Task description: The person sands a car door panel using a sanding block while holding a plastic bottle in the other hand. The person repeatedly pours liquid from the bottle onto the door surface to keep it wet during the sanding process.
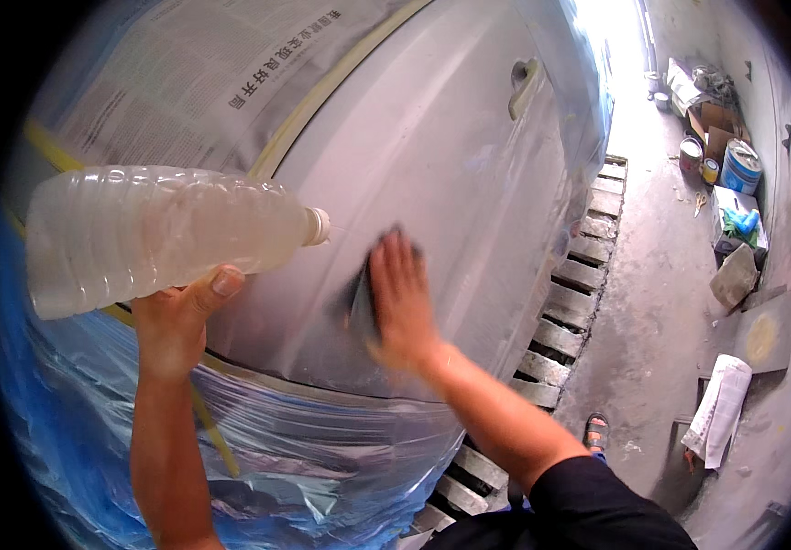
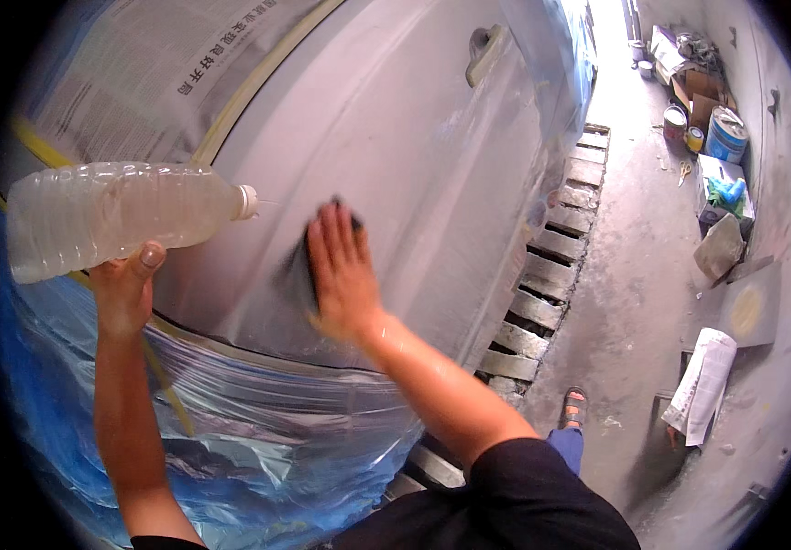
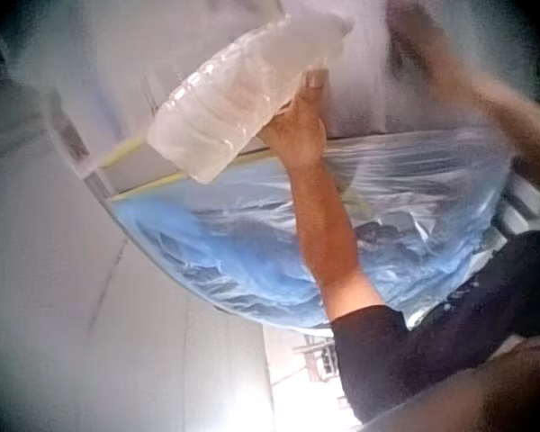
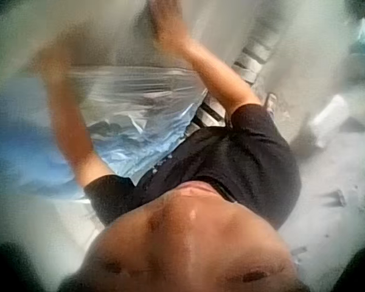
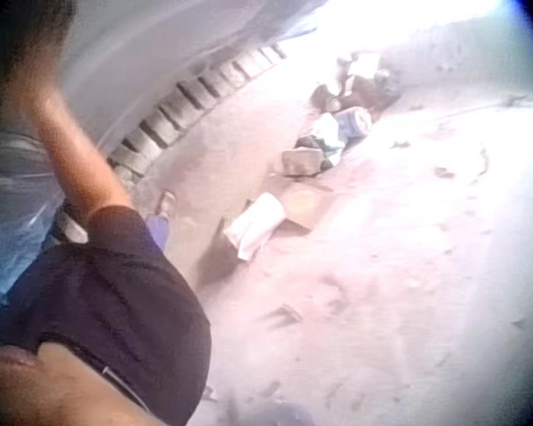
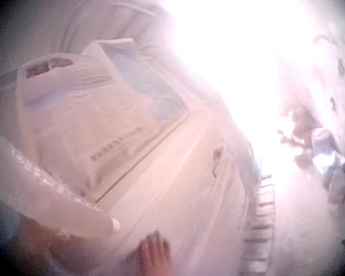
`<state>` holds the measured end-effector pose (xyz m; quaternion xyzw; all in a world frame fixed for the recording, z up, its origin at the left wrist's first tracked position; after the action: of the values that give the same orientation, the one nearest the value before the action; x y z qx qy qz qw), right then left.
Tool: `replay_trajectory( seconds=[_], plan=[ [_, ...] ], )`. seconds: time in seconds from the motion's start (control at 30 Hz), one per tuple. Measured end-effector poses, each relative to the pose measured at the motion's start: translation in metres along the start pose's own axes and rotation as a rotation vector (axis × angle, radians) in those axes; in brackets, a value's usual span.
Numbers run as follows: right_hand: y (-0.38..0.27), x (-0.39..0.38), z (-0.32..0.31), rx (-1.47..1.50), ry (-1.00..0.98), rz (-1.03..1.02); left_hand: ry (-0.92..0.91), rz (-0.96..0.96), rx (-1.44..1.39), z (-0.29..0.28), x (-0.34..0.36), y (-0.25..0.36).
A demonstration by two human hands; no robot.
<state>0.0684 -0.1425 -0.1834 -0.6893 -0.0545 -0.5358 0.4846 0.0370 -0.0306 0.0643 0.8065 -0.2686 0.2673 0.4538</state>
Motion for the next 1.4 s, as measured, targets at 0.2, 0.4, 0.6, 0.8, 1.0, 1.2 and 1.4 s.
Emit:
replay_trajectory(
  seconds=[0.2,0.4,0.6,0.8,1.0,1.2,1.4],
  plan=[
    [0.053,0.095,-0.009,-0.107,0.212,0.078,-0.057,-0.014,0.035,0.022,0.009,0.001],
    [-0.053,-0.038,0.012,-0.027,-0.096,-0.154,-0.003,-0.011,0.027,0.027,0.023,-0.004],
    [0.055,0.111,-0.018,-0.094,0.127,0.053,0.009,0.009,0.018,0.046,0.027,-0.002],
    [-0.029,-0.012,0.015,0.032,-0.074,-0.064,0.049,-0.01,0.014,0.027,0.034,-0.003],
    [0.081,0.126,-0.016,-0.046,0.142,0.082,0.014,0.043,0.048,0.05,0.035,0.003],
    [-0.001,-0.013,0.009,-0.028,-0.113,-0.042,0.017,-0.024,0.08,0.054,0.038,0.001],
    [0.111,0.142,-0.025,-0.119,0.159,0.136,0.051,0.024,0.11,0.07,0.032,0.0]
  ],
)
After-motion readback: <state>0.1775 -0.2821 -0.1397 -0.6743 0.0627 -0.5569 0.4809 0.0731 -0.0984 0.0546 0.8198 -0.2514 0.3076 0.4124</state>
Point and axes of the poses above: each hand's wrist, its own x-axis towards the middle knuckle, its own z-axis out of the palm, y = z × x, the point moved 5 cm from there along x, towards the middle knuckle, and after that the axes turned 12 degrees about y, right-handed, at the moved point
